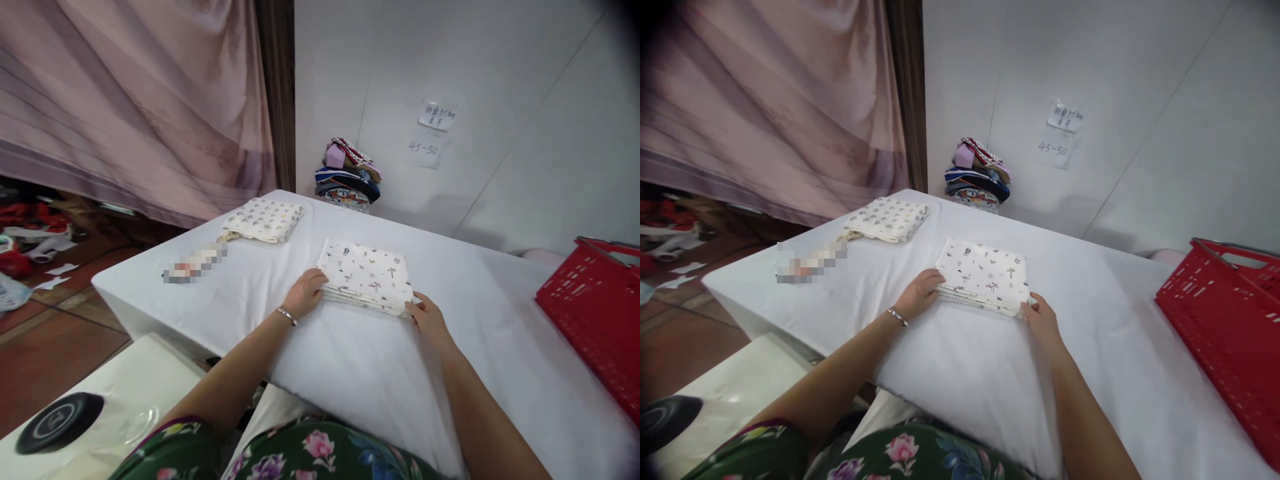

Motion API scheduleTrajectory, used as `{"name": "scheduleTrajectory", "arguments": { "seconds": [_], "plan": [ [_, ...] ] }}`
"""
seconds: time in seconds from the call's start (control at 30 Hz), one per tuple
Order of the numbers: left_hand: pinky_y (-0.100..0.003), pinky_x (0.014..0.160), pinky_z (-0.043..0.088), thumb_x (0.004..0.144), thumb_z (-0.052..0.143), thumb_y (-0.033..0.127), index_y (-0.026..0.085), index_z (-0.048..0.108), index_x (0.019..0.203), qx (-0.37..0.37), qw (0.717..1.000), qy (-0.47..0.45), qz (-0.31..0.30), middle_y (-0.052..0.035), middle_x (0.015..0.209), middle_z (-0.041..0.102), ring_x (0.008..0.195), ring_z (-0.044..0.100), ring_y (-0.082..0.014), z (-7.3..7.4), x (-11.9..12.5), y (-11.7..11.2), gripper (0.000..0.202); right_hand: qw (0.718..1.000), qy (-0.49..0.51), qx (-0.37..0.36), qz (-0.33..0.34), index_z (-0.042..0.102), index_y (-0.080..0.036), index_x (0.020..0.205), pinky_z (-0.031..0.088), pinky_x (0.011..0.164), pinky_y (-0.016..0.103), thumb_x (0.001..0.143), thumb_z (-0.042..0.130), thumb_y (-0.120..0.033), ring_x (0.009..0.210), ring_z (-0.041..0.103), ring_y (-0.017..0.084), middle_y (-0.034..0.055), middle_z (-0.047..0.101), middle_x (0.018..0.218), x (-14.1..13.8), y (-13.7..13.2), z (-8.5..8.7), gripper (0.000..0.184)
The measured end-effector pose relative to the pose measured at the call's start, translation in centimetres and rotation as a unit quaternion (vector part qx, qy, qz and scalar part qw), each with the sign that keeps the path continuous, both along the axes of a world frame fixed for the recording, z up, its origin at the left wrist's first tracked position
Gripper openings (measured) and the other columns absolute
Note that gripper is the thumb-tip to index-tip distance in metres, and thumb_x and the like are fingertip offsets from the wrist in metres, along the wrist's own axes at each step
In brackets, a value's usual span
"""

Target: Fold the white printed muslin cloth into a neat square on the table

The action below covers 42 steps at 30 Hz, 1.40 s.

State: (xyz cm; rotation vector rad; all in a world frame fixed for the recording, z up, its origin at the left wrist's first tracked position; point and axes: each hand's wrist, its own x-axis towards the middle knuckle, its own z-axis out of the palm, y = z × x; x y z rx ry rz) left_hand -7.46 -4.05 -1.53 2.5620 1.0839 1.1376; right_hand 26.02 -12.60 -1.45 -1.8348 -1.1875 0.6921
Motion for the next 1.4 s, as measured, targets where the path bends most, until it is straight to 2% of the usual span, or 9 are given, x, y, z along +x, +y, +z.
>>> {"name": "scheduleTrajectory", "arguments": {
  "seconds": [0.13,0.23,0.4,0.53,0.73,0.83,0.97,1.17,1.4],
  "plan": [
    [-0.041,0.102,0.039,0.068,0.05,0.008,0.018,0.058,0.105,-0.069,0.996,-0.053,-0.001,-0.0073,0.113,0.058,0.113,0.049,-0.0204,0.0,-0.4,-0.1,0.039,0.999,-0.036,0.008,-0.008,0.055,-0.015,0.119,0.041,0.054,0.027,0.071,0.055,-0.045,0.057,0.055,0.016,0.0006,0.061,0.067,0.0,-0.1,-0.3,0.057],
    [-0.037,0.094,0.046,0.074,0.051,0.017,0.019,0.06,0.103,-0.128,0.984,-0.117,0.035,-0.0061,0.111,0.059,0.106,0.054,-0.0187,0.1,-0.7,-0.1,0.03,0.995,-0.095,0.01,-0.016,0.055,-0.017,0.119,0.045,0.06,0.029,0.072,0.053,-0.047,0.065,0.058,0.017,0.0038,0.063,0.082,-0.2,-0.4,-0.3,0.056],
    [-0.028,0.077,0.051,0.079,0.05,0.024,0.021,0.064,0.093,-0.157,0.963,-0.188,0.117,-0.004,0.101,0.063,0.092,0.059,-0.0155,0.4,-1.2,0.4,0.02,0.971,-0.201,0.132,0.001,0.056,-0.02,0.117,0.047,0.075,0.033,0.079,0.047,-0.043,0.102,0.052,0.023,0.0085,0.055,0.118,-1.2,-0.5,0.7,0.045],
    [-0.031,0.084,0.05,0.078,0.05,0.019,0.021,0.066,0.091,-0.152,0.973,-0.143,0.095,-0.0041,0.102,0.064,0.095,0.059,-0.0161,1.7,-1.1,1.1,0.021,0.952,-0.229,0.175,0.105,0.063,-0.02,0.103,0.044,0.085,0.036,0.081,0.046,-0.037,0.106,0.051,0.023,0.0076,0.06,0.112,-3.5,0.9,2.7,0.032],
    [-0.033,0.092,0.046,0.076,0.051,0.015,0.021,0.068,0.085,-0.136,0.99,-0.014,0.028,-0.0039,0.101,0.065,0.098,0.058,-0.0175,2.9,-0.2,1.5,0.021,0.929,-0.246,0.138,0.24,0.066,-0.021,0.096,0.041,0.087,0.035,0.084,0.046,-0.029,0.097,0.054,0.02,0.005,0.064,0.1,-8.2,3.4,3.9,0.024],
    [-0.034,0.091,0.047,0.079,0.05,0.018,0.022,0.068,0.085,-0.118,0.993,-0.005,0.024,-0.0042,0.099,0.065,0.099,0.057,-0.018,2.4,-0.3,1.2,0.02,0.924,-0.259,0.123,0.252,0.067,-0.022,0.093,0.04,0.086,0.035,0.084,0.046,-0.027,0.097,0.053,0.02,0.0048,0.064,0.1,-9.4,3.9,2.9,0.023],
    [-0.034,0.092,0.046,0.083,0.049,0.024,0.021,0.067,0.091,-0.136,0.988,-0.067,0.034,-0.0053,0.103,0.064,0.099,0.057,-0.0171,1.6,-0.9,1.1,0.021,0.929,-0.243,0.129,0.247,0.067,-0.022,0.095,0.04,0.087,0.036,0.085,0.047,-0.03,0.097,0.053,0.02,0.0049,0.063,0.1,-9.3,4.0,1.4,0.024],
    [-0.034,0.089,0.047,0.081,0.049,0.024,0.021,0.068,0.091,-0.175,0.978,-0.111,0.029,-0.0055,0.101,0.065,0.098,0.057,-0.0176,1.7,-1.9,2.0,0.021,0.929,-0.237,0.158,0.237,0.067,-0.023,0.094,0.043,0.083,0.039,0.088,0.042,-0.031,0.092,0.053,0.022,0.0056,0.063,0.096,-9.1,3.9,1.1,0.027],
    [-0.024,0.067,0.051,0.078,0.054,0.03,0.022,0.068,0.092,-0.265,0.96,-0.091,0.011,-0.0038,0.107,0.059,0.081,0.059,-0.0134,2.6,-2.4,1.6,0.021,0.916,-0.265,0.191,0.234,0.064,-0.022,0.09,0.043,0.08,0.037,0.09,0.04,-0.028,0.091,0.053,0.022,0.0059,0.062,0.094,-9.2,3.7,1.0,0.026]
  ]
}}
